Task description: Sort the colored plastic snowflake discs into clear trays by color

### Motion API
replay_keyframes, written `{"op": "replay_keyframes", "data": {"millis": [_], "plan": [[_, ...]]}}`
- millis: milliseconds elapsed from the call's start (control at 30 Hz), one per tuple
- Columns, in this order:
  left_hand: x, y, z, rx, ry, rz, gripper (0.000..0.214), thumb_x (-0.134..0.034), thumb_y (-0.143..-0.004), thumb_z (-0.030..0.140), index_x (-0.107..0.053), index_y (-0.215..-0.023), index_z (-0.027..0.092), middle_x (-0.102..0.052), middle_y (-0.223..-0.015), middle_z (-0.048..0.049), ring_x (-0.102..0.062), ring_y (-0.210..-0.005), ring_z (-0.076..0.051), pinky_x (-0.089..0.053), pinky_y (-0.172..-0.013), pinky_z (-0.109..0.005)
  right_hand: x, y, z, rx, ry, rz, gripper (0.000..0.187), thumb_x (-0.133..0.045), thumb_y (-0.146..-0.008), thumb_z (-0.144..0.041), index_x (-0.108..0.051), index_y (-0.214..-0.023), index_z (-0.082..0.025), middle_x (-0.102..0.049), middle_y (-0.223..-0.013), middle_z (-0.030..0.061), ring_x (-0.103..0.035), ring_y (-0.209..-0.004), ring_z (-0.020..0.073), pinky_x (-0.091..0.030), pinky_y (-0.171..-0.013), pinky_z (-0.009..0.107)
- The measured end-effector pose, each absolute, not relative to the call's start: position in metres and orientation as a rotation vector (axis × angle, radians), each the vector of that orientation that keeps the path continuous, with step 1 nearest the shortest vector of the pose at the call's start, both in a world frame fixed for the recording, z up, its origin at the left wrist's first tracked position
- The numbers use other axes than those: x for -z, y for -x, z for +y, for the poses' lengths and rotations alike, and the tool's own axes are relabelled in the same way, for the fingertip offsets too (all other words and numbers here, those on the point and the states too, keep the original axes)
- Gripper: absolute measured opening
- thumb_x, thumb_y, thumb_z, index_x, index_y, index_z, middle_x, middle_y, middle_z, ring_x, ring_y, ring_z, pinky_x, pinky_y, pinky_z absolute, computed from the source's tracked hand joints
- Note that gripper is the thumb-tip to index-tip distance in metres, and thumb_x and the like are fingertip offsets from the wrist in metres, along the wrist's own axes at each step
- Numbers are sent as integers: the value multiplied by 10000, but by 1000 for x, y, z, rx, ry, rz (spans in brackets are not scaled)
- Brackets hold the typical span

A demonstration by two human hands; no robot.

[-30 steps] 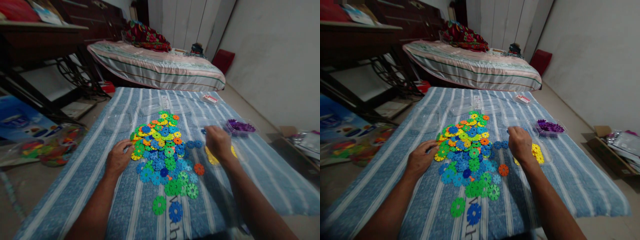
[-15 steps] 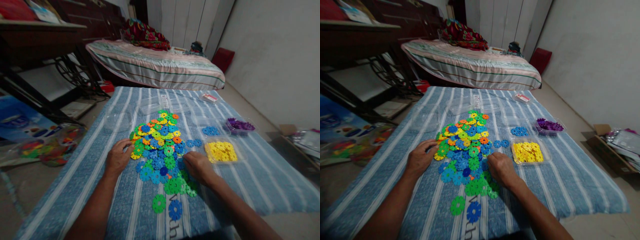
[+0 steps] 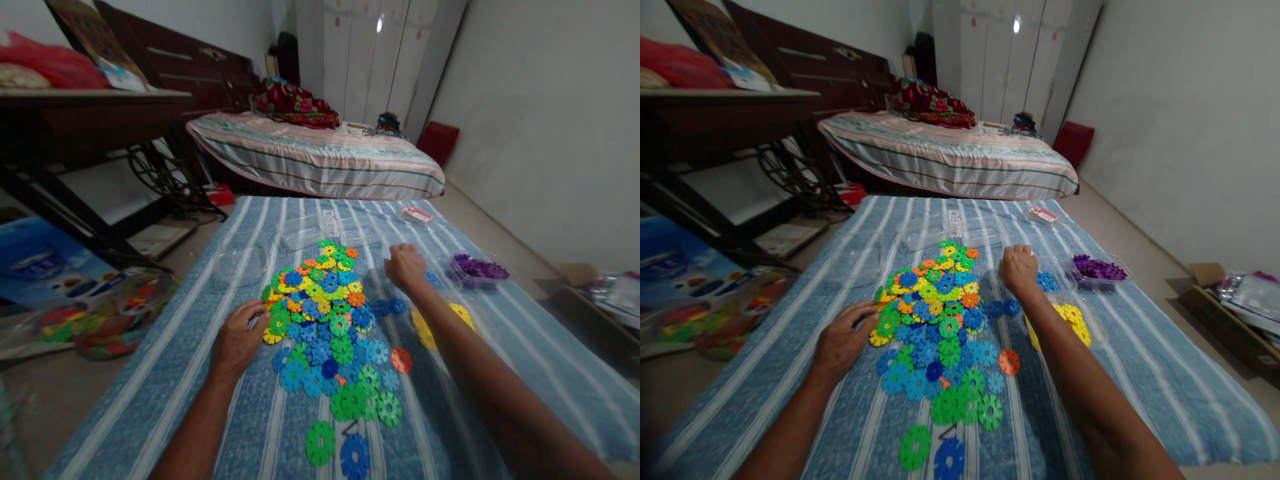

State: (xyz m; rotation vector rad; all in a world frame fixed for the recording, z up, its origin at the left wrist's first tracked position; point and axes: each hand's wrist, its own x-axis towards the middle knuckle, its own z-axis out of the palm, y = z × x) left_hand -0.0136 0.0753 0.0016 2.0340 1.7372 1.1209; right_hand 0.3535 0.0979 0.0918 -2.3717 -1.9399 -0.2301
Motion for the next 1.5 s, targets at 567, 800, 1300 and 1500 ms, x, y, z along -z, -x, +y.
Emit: {"op": "replay_keyframes", "data": {"millis": [567, 800, 1300, 1500], "plan": [[-1, 15, 74, -1156, -2030, 1734, 251, -549, -792, 426, -710, -806, 234, -746, -1084, -85, -691, -1039, -262, -547, -997, -414, -92, -325, 105, 65, 2339, -2160, 338, -427, -984, -259, -726, -1033, -109, -713, -1095, 208, -654, -1063, 283, -412, -859, 370], [-1, 16, 74, -1131, -2028, 1732, 247, -560, -794, 431, -711, -820, 237, -745, -1097, -84, -681, -1067, -254, -525, -1026, -419, -83, -301, 54, 175, 1955, -2134, 226, -491, -970, -258, -646, -1103, -159, -680, -1086, 132, -604, -1016, 247, -390, -868, 331], [-3, 12, 73, -1105, -2051, 1792, 281, -545, -799, 449, -712, -828, 225, -748, -1081, -69, -678, -1061, -236, -525, -1019, -396, 6, -325, 37, 36, 1683, -1980, 174, -576, -951, -317, -692, -925, -190, -701, -998, 80, -578, -997, 224, -358, -921, 357], [-5, 8, 72, -1097, -2034, 1812, 315, -547, -801, 458, -716, -830, 194, -744, -1084, -87, -684, -1054, -239, -520, -1022, -407, 13, -327, 39, -55, 1652, -1953, 211, -573, -963, -347, -707, -901, -196, -701, -993, 73, -586, -972, 216, -365, -891, 349]]}}
